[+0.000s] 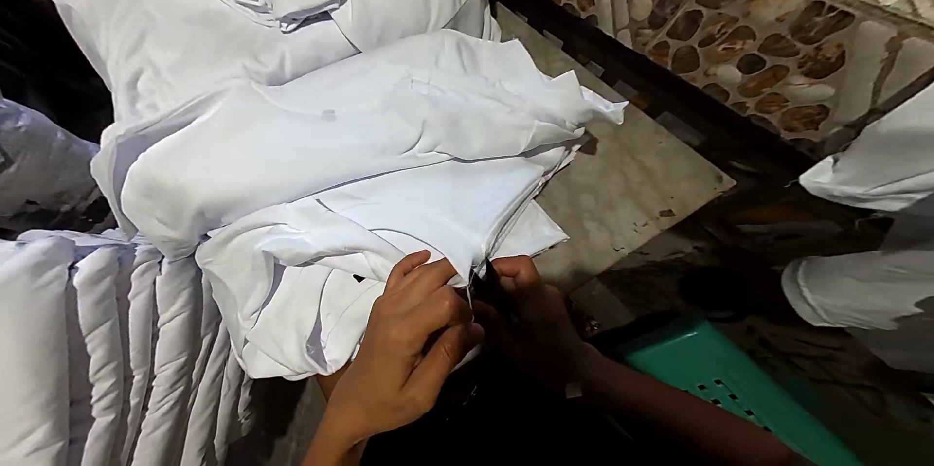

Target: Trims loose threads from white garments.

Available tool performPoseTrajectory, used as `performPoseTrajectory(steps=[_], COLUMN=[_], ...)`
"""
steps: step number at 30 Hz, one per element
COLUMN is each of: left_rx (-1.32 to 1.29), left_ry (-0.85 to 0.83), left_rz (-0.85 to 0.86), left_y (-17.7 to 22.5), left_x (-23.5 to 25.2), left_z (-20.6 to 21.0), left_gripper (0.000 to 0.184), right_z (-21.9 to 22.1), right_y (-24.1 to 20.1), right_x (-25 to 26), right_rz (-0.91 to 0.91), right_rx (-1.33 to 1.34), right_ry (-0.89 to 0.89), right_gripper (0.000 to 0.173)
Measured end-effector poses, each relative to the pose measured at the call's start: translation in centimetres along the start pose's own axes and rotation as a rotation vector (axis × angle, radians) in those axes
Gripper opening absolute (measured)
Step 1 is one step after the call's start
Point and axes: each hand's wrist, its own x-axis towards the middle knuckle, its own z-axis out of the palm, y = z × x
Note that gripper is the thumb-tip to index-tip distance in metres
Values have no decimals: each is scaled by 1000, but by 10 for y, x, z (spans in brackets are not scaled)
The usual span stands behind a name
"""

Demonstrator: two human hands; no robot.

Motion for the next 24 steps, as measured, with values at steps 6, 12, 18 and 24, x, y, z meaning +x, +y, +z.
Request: performPoseTrajectory(steps=[6,12,18,24], left_rx=[-143,-232,-174,-89], left_ry=[34,26,11,83], left_rz=[-39,-47,-44,-108], left_y=[-1,-3,-2,15], left_x=[-4,-4,-6,-2], left_z=[-1,-5,-3,7], left_gripper=[31,30,31,31], right_z=[12,8,8,12], right_y=[-1,2,-5,-7], right_x=[1,1,5,20], right_rz=[18,75,137,-50], right_rx=[42,137,144,-261], right_ry=[36,10,-6,255], right_gripper=[29,33,29,42])
